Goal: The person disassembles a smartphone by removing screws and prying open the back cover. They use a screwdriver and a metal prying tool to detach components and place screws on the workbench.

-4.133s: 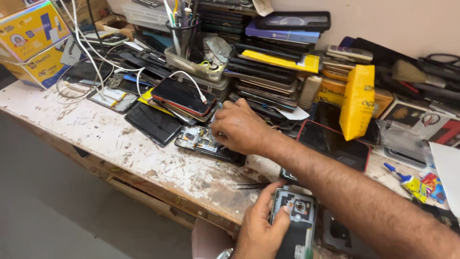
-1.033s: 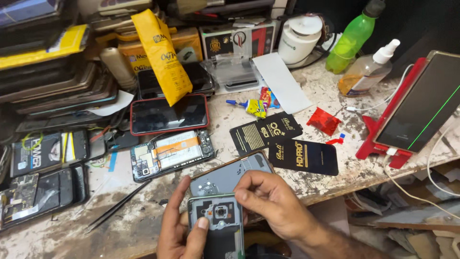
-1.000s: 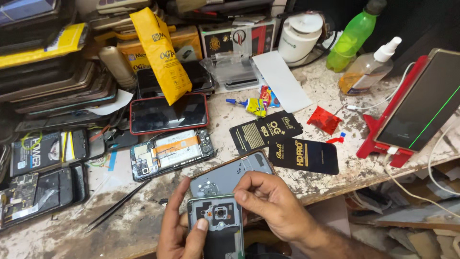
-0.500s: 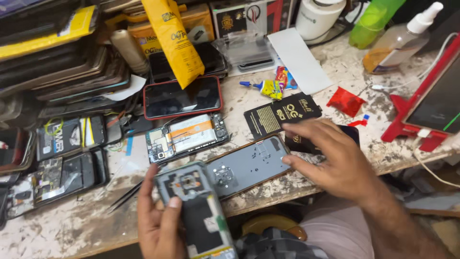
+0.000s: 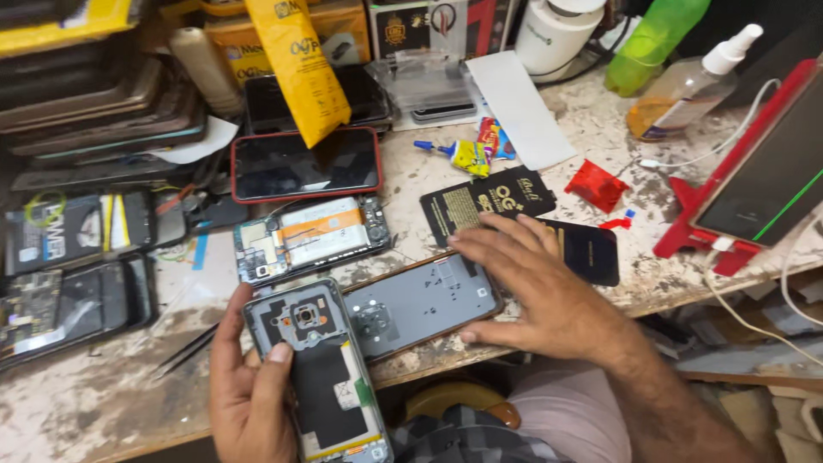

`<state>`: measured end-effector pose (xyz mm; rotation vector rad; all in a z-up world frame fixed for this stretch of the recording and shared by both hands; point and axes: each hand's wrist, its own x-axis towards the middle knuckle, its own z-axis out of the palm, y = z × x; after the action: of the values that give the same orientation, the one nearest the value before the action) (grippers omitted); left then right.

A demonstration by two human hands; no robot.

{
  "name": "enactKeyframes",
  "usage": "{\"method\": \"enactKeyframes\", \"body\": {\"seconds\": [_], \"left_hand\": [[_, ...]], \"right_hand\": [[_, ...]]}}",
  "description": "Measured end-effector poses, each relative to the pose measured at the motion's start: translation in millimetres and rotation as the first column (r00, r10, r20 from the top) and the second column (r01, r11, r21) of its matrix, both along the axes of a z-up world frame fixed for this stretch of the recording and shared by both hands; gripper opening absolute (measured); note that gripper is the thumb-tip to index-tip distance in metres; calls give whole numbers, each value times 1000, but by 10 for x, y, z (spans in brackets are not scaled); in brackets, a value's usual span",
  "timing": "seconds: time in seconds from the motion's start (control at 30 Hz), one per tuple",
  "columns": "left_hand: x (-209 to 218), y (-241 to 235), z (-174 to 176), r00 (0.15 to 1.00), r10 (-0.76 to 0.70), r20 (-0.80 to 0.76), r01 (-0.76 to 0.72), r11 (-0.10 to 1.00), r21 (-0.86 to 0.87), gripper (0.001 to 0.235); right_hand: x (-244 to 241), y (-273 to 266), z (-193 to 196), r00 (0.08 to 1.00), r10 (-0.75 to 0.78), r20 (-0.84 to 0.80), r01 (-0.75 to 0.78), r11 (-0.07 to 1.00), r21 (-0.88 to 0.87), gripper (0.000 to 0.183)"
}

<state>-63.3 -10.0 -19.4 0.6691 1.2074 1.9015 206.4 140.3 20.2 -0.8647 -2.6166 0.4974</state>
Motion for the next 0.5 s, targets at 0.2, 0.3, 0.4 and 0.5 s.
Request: {"method": "enactKeyframes", "body": {"seconds": [0.2, 0.3, 0.4, 0.5], "left_hand": [[-54, -34, -34, 990, -37, -138, 36, 999, -12, 71], [-82, -48, -46, 992, -82, -101, 74, 994, -79, 68], [-98, -63, -3, 992, -102, -72, 99, 994, -44, 69], [-79, -54, 58, 995, -100, -5, 100, 995, -17, 68]], "right_hand": [[-120, -35, -90, 989, -72, -131, 91, 985, 145, 37], [-169, -16, -83, 989, -98, -113, 116, 980, 164, 30], [-237, -13, -77, 983, -168, -71, 177, 972, 155, 24], [-319, -15, -60, 966, -258, -10, 256, 955, 149, 26]]}}
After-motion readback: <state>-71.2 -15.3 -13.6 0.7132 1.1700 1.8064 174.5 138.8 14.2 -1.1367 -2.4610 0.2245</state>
